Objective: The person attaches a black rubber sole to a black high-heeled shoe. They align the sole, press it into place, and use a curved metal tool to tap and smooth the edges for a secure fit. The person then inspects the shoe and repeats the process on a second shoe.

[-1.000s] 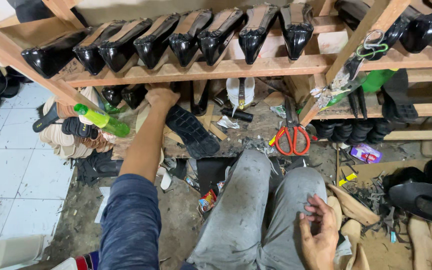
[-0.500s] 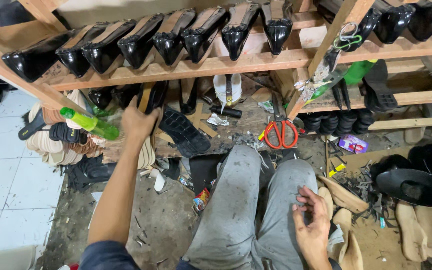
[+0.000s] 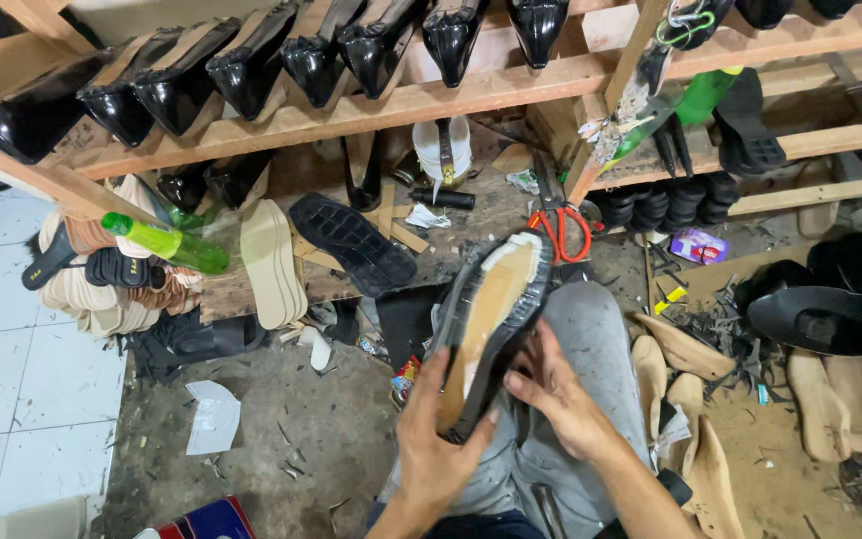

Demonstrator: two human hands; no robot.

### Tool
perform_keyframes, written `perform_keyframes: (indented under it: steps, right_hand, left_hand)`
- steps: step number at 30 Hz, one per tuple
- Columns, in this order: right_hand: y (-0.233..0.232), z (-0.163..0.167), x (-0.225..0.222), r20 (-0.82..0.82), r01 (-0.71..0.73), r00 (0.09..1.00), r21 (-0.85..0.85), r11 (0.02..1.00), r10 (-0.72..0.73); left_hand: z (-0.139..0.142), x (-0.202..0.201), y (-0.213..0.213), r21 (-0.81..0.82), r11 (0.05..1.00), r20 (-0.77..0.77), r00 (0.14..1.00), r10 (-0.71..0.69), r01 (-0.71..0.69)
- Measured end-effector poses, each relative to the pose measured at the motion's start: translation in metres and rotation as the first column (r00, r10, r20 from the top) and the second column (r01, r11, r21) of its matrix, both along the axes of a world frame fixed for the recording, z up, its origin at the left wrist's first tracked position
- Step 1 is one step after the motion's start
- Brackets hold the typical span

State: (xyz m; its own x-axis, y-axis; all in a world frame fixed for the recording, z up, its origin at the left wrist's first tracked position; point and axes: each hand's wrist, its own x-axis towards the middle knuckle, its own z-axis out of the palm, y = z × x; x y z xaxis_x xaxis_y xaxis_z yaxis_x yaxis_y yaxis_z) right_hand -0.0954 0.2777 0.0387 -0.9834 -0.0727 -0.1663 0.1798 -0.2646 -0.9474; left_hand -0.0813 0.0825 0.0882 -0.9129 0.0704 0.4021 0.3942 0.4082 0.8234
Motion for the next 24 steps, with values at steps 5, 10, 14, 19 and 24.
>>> perform_keyframes:
  steps: [5, 10, 14, 19, 24]
  right_hand:
    - [0.020, -0.007, 0.007, 0.065, 0.153, 0.985, 0.122, 0.981, -0.162]
    - [0.037, -0.003, 0.025, -0.063, 0.031, 0.998, 0.363, 0.931, -0.008]
    - [0.043, 0.010, 0.032, -0.094, -0.056, 0.989, 0.496, 0.867, 0.118]
    - [0.055, 0.023, 0.036, -0.182, 0.025, 0.983, 0.073, 0.997, -0.011]
    - [0.081, 0.022, 0.081, 0.045, -0.048, 0.999, 0.892, 0.450, 0.017]
  left_hand:
    - [-0.012, 0.006, 0.020, 0.282, 0.921, 0.359, 0.861, -0.361, 0.268]
    - [-0.020, -0.060, 0.042, 0.655, 0.633, 0.110, 0.778, -0.619, 0.411]
    - [-0.027, -0.077, 0.057, 0.645, 0.654, 0.311, 0.646, -0.697, 0.395]
    - [-0.047, -0.061, 0.073, 0.647, 0.667, 0.319, 0.663, -0.677, 0.370]
    - [-0.066, -0.071, 0.071, 0.626, 0.702, 0.336, 0.694, -0.636, 0.340]
